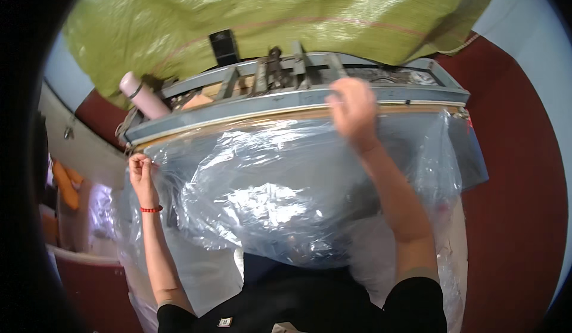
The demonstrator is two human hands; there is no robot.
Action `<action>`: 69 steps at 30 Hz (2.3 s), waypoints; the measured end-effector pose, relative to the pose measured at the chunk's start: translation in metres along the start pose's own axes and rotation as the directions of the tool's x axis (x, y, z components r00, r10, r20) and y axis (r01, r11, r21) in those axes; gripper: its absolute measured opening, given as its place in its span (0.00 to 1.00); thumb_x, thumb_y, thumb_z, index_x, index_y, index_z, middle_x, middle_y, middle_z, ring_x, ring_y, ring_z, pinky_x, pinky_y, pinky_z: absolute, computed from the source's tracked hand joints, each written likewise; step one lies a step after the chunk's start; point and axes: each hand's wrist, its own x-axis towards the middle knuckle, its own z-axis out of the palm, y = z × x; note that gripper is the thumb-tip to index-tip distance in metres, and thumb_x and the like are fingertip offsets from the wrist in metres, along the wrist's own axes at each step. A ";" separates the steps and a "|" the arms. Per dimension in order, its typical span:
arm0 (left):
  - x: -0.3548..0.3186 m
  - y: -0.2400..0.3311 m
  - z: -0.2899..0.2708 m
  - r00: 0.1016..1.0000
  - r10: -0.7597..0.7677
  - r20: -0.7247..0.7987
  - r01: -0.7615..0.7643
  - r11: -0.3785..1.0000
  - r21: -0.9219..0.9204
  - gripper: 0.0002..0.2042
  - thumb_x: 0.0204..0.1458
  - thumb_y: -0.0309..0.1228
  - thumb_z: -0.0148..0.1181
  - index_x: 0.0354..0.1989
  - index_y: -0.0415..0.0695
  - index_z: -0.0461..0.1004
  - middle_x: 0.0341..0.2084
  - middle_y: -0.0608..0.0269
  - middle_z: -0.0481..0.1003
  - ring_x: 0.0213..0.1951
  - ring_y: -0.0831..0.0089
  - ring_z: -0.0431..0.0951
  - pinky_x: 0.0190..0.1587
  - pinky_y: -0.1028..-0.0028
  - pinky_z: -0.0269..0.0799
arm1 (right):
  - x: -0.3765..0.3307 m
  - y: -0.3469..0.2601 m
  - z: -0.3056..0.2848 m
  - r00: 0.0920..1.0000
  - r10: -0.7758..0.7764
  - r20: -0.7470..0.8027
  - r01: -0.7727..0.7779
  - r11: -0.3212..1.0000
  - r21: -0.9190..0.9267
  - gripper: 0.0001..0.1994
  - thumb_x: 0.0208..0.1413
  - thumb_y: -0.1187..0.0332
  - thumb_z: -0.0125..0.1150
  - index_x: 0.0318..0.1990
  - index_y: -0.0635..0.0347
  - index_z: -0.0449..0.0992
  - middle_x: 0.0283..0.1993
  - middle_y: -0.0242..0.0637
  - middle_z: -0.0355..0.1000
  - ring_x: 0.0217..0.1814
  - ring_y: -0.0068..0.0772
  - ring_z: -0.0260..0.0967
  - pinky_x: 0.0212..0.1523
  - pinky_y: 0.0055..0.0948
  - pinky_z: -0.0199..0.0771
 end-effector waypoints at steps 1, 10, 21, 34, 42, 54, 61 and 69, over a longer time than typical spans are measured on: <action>-0.006 0.014 -0.012 1.000 0.002 -0.030 -0.001 1.000 0.022 0.03 0.52 0.24 0.50 0.34 0.44 0.63 0.25 0.72 0.63 0.27 0.86 0.62 0.29 0.85 0.61 | 0.007 -0.038 0.016 0.997 -0.065 0.037 0.066 0.998 -0.021 0.07 0.45 0.75 0.56 0.35 0.63 0.70 0.38 0.43 0.68 0.42 0.43 0.64 0.45 0.34 0.63; -0.059 -0.019 -0.106 0.996 -0.067 0.054 0.004 0.661 0.750 0.12 0.47 0.30 0.57 0.38 0.39 0.67 0.35 0.59 0.69 0.40 0.68 0.68 0.44 0.73 0.63 | -0.073 -0.008 0.003 0.763 0.498 0.412 -0.634 0.700 0.329 0.07 0.48 0.69 0.60 0.25 0.63 0.74 0.22 0.27 0.67 0.26 0.16 0.61 0.29 0.19 0.63; -0.149 0.027 -0.062 0.930 -0.088 0.356 -0.171 0.754 0.634 0.18 0.46 0.31 0.54 0.47 0.41 0.68 0.50 0.52 0.65 0.56 0.57 0.60 0.56 0.66 0.54 | -0.196 0.145 -0.223 0.718 0.693 -0.062 -0.639 0.622 -0.453 0.12 0.52 0.62 0.54 0.30 0.64 0.72 0.25 0.43 0.70 0.27 0.31 0.66 0.30 0.30 0.64; -0.155 0.057 -0.037 0.895 -0.370 0.250 0.258 0.885 0.387 0.16 0.52 0.39 0.48 0.30 0.37 0.73 0.26 0.62 0.72 0.29 0.76 0.70 0.31 0.79 0.65 | -0.193 0.132 -0.222 0.711 0.696 -0.096 -0.637 0.580 -0.508 0.15 0.53 0.56 0.51 0.30 0.60 0.71 0.24 0.44 0.68 0.23 0.41 0.63 0.28 0.35 0.63; -0.138 0.064 -0.016 0.534 -0.760 0.370 0.765 0.621 0.173 0.19 0.53 0.44 0.50 0.20 0.42 0.73 0.15 0.66 0.72 0.18 0.82 0.67 0.20 0.84 0.57 | -0.192 0.133 -0.222 0.716 0.693 -0.087 -0.612 0.563 -0.555 0.15 0.53 0.57 0.51 0.30 0.61 0.70 0.25 0.44 0.69 0.25 0.43 0.64 0.28 0.35 0.63; -0.092 0.001 0.002 0.821 -0.559 0.112 0.558 0.829 0.048 0.04 0.51 0.24 0.51 0.34 0.43 0.64 0.17 0.71 0.66 0.18 0.83 0.66 0.22 0.84 0.61 | -0.196 0.141 -0.223 0.683 0.722 -0.110 -0.651 0.534 -0.539 0.14 0.52 0.57 0.53 0.31 0.60 0.71 0.28 0.44 0.71 0.28 0.43 0.68 0.30 0.34 0.65; -0.101 0.001 -0.009 0.940 -0.332 0.079 0.226 0.780 0.584 0.12 0.40 0.23 0.51 0.37 0.40 0.65 0.23 0.54 0.72 0.26 0.60 0.73 0.29 0.66 0.67 | -0.192 0.134 -0.223 0.684 0.718 -0.130 -0.669 0.546 -0.505 0.13 0.52 0.57 0.53 0.31 0.60 0.72 0.27 0.45 0.71 0.27 0.42 0.68 0.30 0.34 0.65; -0.095 0.053 -0.007 0.833 -0.524 0.177 0.056 0.398 0.916 0.16 0.38 0.24 0.53 0.39 0.42 0.65 0.25 0.54 0.73 0.31 0.56 0.73 0.34 0.61 0.68 | -0.195 0.136 -0.224 0.705 0.699 -0.120 -0.655 0.578 -0.486 0.14 0.53 0.57 0.53 0.30 0.60 0.71 0.26 0.44 0.70 0.24 0.38 0.64 0.29 0.32 0.64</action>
